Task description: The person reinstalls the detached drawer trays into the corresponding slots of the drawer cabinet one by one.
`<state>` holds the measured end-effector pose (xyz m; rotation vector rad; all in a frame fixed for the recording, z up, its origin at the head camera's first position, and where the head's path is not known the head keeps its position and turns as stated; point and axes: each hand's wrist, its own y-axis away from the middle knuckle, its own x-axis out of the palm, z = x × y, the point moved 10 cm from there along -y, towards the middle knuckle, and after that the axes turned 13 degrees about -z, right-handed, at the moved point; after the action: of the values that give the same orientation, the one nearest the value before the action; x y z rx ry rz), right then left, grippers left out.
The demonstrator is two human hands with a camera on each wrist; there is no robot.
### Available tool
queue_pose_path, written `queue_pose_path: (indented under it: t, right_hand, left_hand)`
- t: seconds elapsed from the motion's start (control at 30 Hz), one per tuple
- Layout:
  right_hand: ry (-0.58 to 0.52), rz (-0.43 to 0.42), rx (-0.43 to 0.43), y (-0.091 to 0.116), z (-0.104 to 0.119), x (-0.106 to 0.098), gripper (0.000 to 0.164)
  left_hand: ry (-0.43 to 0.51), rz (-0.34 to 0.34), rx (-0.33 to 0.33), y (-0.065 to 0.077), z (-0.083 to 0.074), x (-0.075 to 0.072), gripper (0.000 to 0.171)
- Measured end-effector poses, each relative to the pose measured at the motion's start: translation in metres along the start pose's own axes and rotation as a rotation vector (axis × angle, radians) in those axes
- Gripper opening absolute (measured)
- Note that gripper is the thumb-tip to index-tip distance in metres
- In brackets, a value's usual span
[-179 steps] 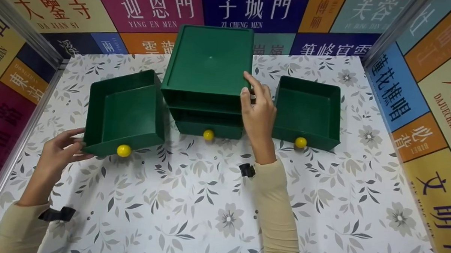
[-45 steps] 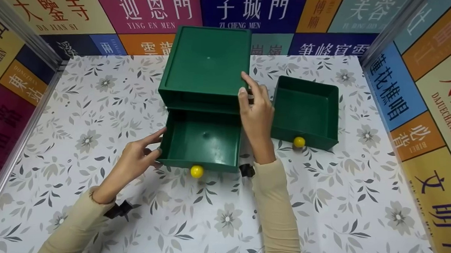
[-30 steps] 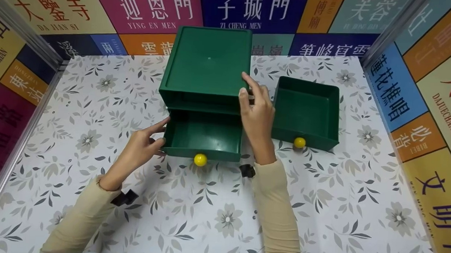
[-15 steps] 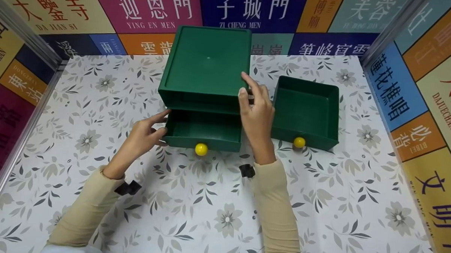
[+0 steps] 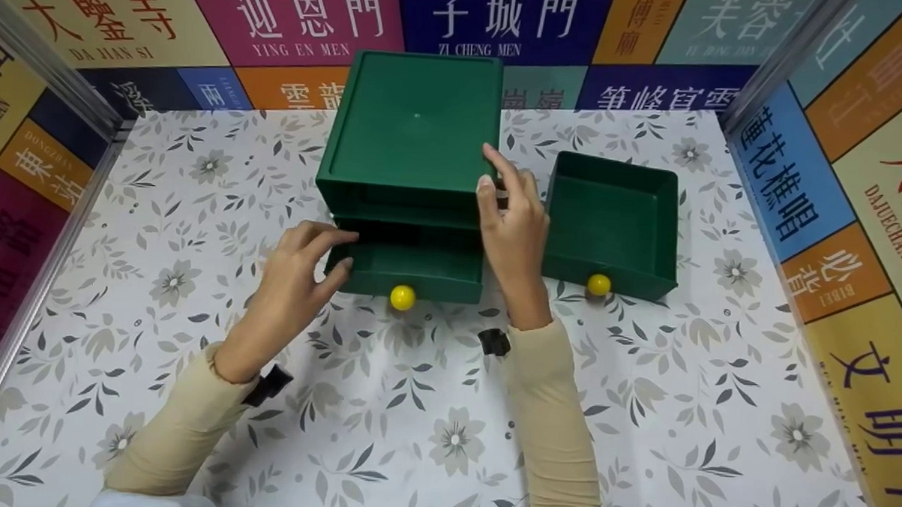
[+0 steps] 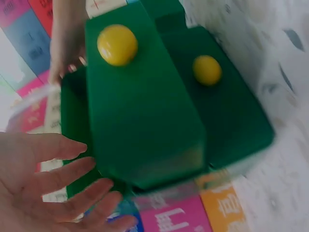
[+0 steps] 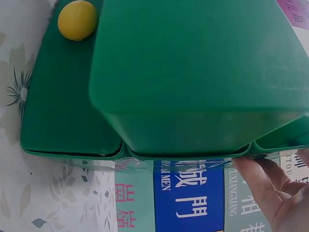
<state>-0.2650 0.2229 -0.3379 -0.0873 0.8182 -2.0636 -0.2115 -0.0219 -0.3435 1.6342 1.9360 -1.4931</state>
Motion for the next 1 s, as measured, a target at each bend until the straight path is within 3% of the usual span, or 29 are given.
queue_pose_path:
  t: [0.2, 0.4, 0.67, 1.0]
  right_hand:
    - [0.004, -0.006, 0.011, -0.001, 0.000, -0.001, 0.033]
    - [0.007, -0.004, 0.011, 0.000, -0.001, -0.001, 0.033]
    - [0.003, -0.007, 0.004, 0.000, -0.001, 0.000, 0.033]
    - [0.004, -0.004, -0.028, 0.000, 0.002, -0.001, 0.032]
  left_hand:
    - [-0.023, -0.022, 0.241, 0.008, -0.048, 0.009, 0.016]
    - [-0.078, -0.055, 0.383, 0.014, -0.072, 0.026, 0.013]
    - [-0.173, -0.085, 0.436, 0.019, -0.074, 0.042, 0.013]
    - [-0.174, -0.183, 0.470, 0.020, -0.075, 0.040, 0.017]
